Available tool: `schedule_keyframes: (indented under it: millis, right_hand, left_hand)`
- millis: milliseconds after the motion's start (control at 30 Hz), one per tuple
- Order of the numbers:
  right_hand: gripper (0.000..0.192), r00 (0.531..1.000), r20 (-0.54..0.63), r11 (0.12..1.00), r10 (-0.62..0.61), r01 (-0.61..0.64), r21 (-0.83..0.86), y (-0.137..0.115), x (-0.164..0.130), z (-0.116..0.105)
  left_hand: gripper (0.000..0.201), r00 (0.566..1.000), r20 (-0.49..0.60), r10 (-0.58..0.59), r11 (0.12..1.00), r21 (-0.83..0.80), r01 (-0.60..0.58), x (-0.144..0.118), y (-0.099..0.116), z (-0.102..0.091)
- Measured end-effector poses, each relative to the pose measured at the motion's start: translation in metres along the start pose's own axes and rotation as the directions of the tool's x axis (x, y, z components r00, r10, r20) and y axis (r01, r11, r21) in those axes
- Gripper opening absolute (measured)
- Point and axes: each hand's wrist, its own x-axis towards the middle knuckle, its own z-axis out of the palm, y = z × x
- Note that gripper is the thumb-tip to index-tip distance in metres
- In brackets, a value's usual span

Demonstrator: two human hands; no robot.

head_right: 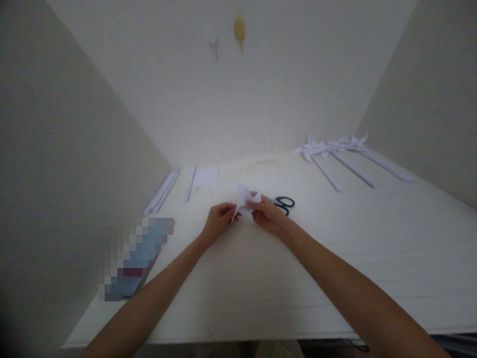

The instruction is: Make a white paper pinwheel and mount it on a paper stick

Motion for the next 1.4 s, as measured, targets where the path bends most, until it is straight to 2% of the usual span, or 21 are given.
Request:
schedule_keyframes:
  millis: [233, 333, 400, 467, 533, 633, 767, 867, 1067, 1233, 1400]
  right_hand:
    - [0.028, 0.998, -0.061, 0.999, 0.017, -0.014, 0.037, 0.001, 0.001, 0.001]
    - [0.027, 0.997, -0.068, 0.999, 0.021, -0.017, 0.051, 0.001, 0.001, 0.001]
    - [0.027, 0.997, -0.072, 0.998, 0.026, -0.022, 0.055, 0.001, 0.001, 0.001]
    - [0.027, 0.996, -0.079, 0.998, 0.032, -0.028, 0.059, 0.001, 0.001, 0.000]
    - [0.027, 0.995, -0.089, 0.997, 0.043, -0.037, 0.070, 0.002, 0.002, -0.001]
    - [0.028, 0.993, -0.110, 0.995, 0.049, -0.040, 0.089, 0.002, 0.002, -0.002]
    - [0.030, 0.992, -0.112, 0.995, 0.063, -0.054, 0.082, 0.001, 0.002, 0.001]
    - [0.032, 0.992, -0.103, 0.995, 0.070, -0.062, 0.083, 0.001, 0.002, 0.002]
    - [0.033, 0.986, -0.142, 0.992, 0.089, -0.075, 0.105, 0.003, 0.004, 0.001]
    - [0.033, 0.983, -0.156, 0.990, 0.094, -0.076, 0.118, 0.003, 0.005, 0.000]
    - [0.032, 0.987, -0.130, 0.992, 0.089, -0.076, 0.100, 0.003, 0.006, 0.000]
  left_hand:
    - [0.017, 0.999, 0.024, -0.027, 0.996, 0.087, 0.025, 0.003, -0.006, 0.000]
    - [0.015, 0.991, 0.093, -0.098, 0.981, 0.178, 0.080, 0.010, 0.002, -0.006]
    - [0.010, 0.988, 0.083, -0.128, 0.950, 0.295, 0.099, 0.020, 0.013, -0.017]
    - [0.012, 0.996, -0.005, -0.093, 0.877, 0.474, 0.084, 0.037, 0.027, -0.036]
    - [0.014, 0.990, -0.143, -0.002, 0.696, 0.710, 0.104, 0.058, 0.041, -0.059]
    - [0.017, 0.972, -0.229, 0.042, 0.579, 0.799, 0.163, 0.093, 0.054, -0.097]
    - [0.021, 0.935, -0.342, 0.097, 0.416, 0.867, 0.273, 0.127, 0.045, -0.139]
    - [0.027, 0.917, -0.392, 0.068, 0.326, 0.878, 0.351, 0.139, 0.027, -0.156]
    - [0.033, 0.891, -0.452, -0.029, 0.212, 0.869, 0.448, 0.148, 0.000, -0.164]
    - [0.032, 0.893, -0.445, -0.068, 0.175, 0.876, 0.449, 0.152, -0.006, -0.165]
    - [0.031, 0.912, -0.405, -0.071, 0.177, 0.895, 0.411, 0.155, -0.005, -0.168]
